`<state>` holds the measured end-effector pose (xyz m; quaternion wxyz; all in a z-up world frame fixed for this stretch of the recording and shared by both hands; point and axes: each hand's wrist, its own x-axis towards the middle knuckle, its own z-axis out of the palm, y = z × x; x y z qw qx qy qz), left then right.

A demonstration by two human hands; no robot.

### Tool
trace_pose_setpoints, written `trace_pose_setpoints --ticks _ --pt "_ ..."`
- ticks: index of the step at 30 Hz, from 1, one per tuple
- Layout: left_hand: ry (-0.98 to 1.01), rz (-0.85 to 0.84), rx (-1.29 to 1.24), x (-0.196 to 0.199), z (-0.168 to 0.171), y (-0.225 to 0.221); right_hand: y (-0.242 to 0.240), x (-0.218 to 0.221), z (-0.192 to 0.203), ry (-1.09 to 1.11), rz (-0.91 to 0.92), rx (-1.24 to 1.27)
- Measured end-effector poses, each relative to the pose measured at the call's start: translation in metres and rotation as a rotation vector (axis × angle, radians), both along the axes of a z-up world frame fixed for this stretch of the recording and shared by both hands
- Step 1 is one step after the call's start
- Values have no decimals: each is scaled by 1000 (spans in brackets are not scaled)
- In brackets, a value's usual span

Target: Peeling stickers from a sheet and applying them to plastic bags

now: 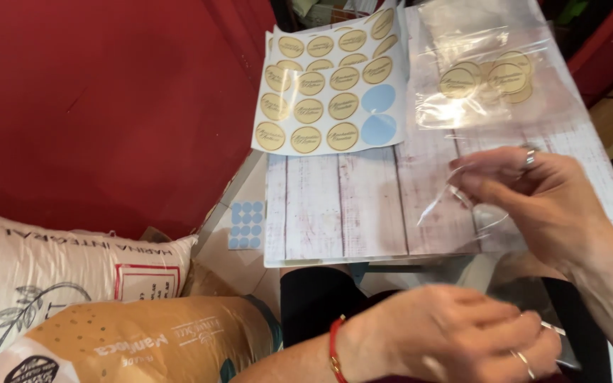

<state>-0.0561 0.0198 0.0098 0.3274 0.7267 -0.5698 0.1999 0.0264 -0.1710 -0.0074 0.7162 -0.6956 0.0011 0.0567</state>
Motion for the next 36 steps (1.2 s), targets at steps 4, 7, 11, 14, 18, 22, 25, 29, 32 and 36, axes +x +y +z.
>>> trace_pose_setpoints --ticks 4,7,11,14,18,22,25,29,32,36 --pt "86 259 -232 50 15 -6 -18 -3 -2 -104 -123 86" --pt "286 544 -231 99 29 -3 -25 -7 -3 -210 -103 80" --pt "987 203 -207 122 37 1 -33 -2 -5 -246 -137 -5" --pt "1020 120 -209 130 21 -5 -41 -4 -7 -271 -136 -32" --pt "1308 -2 -192 134 29 -17 -50 -4 -9 -285 -91 -29" --pt "1313 -145 -193 152 13 -15 -60 0 -9 -289 -93 -15" --pt "1217 -96 -256 159 15 -19 -58 2 -5 -275 -153 45" --pt "821 189 -233 165 23 -27 -53 5 -1 -214 -242 0" --pt "637 251 -245 173 28 -29 -49 10 3 -185 -267 -12" --pt "363 274 -252 195 30 -31 -44 24 22 -92 -187 -110"
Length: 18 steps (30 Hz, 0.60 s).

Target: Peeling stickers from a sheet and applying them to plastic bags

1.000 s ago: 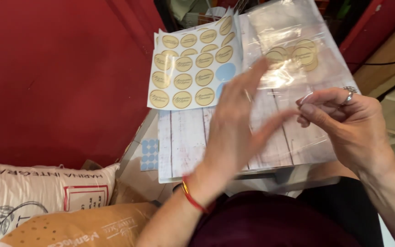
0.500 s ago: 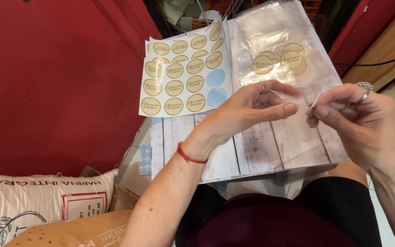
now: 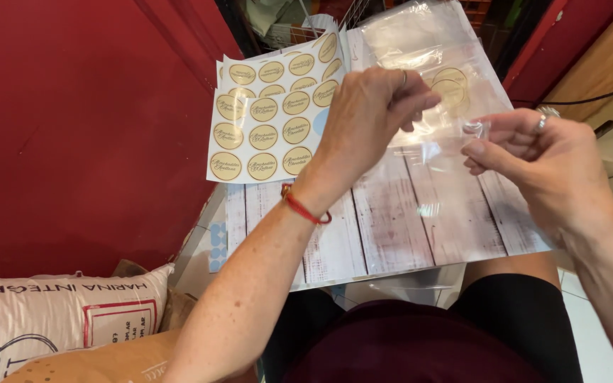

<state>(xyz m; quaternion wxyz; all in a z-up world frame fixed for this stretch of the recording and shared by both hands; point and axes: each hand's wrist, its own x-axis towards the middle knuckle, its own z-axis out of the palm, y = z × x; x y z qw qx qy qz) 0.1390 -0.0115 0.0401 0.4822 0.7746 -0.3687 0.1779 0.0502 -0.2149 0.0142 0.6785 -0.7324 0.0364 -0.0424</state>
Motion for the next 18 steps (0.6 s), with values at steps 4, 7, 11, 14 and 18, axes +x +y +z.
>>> trace_pose_setpoints --ticks 4,7,11,14,18 --pt "-80 57 28 19 0 0 13 21 23 91 14 -101" --pt "-236 242 124 20 -8 4 19 35 30 31 2 -313" --pt "-321 317 366 -31 -3 14 8 57 12 33 19 -476" --pt "-267 133 350 -83 -34 21 2 65 -3 -46 71 -524" --pt "-67 23 433 -143 -47 38 -11 79 -28 -556 22 -1081"
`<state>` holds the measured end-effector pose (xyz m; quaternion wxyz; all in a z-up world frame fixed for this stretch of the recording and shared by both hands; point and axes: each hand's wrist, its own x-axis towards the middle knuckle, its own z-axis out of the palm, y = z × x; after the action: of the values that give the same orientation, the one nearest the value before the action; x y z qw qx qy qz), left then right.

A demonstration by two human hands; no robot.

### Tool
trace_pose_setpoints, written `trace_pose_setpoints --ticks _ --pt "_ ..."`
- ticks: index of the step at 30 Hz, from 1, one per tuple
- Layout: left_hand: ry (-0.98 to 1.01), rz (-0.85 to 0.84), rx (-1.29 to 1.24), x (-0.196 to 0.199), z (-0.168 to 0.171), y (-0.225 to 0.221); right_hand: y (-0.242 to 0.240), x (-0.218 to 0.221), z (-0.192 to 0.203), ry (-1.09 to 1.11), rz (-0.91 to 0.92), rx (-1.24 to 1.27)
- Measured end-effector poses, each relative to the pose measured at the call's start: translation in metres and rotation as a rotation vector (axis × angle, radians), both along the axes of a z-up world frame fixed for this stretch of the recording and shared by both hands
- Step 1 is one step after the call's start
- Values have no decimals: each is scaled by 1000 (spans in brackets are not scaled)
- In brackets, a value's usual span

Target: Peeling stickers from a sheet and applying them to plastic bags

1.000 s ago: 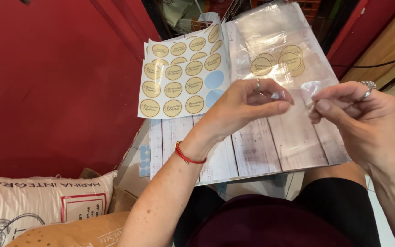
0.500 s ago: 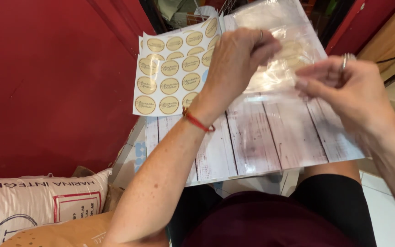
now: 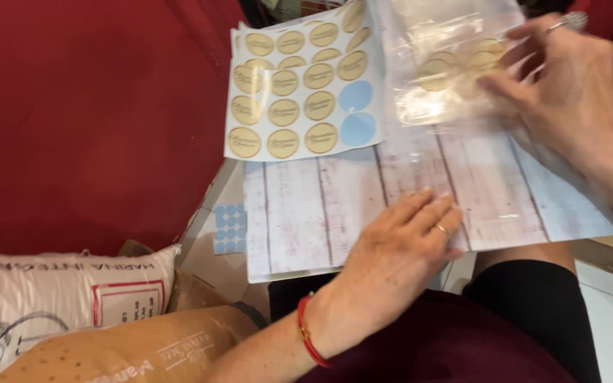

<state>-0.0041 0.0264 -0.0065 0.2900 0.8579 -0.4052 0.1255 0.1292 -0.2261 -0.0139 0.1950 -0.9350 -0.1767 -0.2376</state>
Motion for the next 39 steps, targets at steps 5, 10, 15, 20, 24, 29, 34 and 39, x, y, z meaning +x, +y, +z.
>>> trace_pose_setpoints --ticks 5,10,15,20,24,29,34,39 --pt "142 186 -211 0 8 36 60 -13 27 64 81 21" --pt "427 305 -400 3 5 60 111 -7 26 576 105 371" --pt "1295 -61 -1391 7 -22 64 113 -9 16 792 140 934" --pt "1315 -88 -1787 10 -26 61 112 -49 23 856 154 1071" --pt "1237 220 -1895 9 -29 52 112 -69 26 850 62 975" --pt "1213 261 -1666 -7 -27 40 106 -65 37 710 150 1225" --pt "1291 435 -1795 -14 -51 70 88 -67 37 530 82 1223" --pt "-185 714 -911 -14 24 106 78 -76 39 365 145 947"
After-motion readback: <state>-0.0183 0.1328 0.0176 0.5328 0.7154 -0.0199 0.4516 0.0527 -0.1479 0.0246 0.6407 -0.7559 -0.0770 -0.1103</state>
